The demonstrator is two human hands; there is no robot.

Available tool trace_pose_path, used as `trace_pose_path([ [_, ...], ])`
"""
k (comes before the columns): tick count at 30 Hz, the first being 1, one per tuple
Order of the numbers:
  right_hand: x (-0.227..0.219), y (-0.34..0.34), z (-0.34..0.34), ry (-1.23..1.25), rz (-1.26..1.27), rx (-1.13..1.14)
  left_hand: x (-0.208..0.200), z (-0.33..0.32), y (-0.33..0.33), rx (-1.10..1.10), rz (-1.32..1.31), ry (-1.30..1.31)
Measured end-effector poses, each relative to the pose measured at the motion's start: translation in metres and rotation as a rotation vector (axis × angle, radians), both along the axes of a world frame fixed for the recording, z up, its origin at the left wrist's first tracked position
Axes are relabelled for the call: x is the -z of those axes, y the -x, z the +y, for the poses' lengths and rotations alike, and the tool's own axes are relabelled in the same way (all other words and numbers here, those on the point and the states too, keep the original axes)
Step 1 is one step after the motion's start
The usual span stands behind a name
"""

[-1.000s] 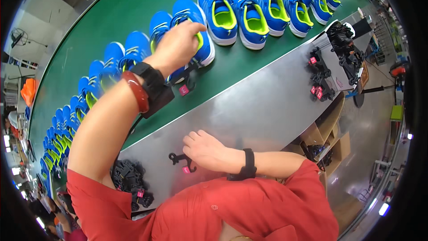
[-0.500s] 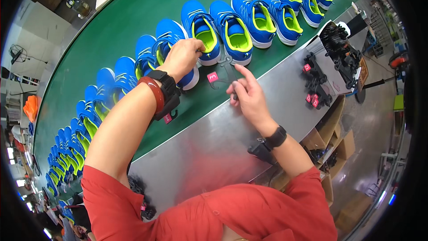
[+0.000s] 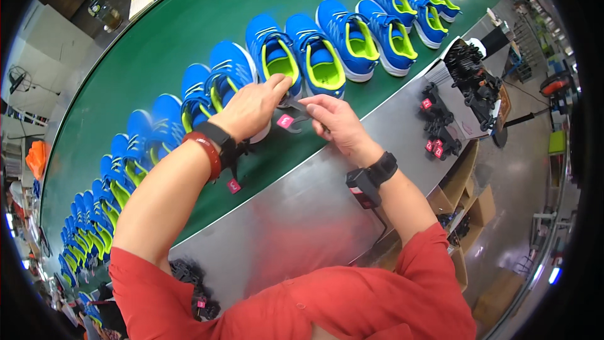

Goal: Attaching plastic clips and tags to shoes on an assembly line conveyor belt.

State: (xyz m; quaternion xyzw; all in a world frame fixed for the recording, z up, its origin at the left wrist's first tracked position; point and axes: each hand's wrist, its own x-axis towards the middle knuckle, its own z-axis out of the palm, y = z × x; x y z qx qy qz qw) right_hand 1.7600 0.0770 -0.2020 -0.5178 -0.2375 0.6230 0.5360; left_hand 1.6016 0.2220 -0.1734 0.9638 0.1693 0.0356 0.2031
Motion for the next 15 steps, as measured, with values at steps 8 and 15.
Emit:
trace_pose_path([
  [8,-0.016,-0.046,0.014,-0.083,-0.466,0.021,-0.007,-0.009,-0.009,0.022,0.023,0.024],
  [15,-0.016,-0.089,0.014,-0.482,-1.358,-0.264,0.002,-0.010,-0.001,-0.089,0.153,0.180],
])
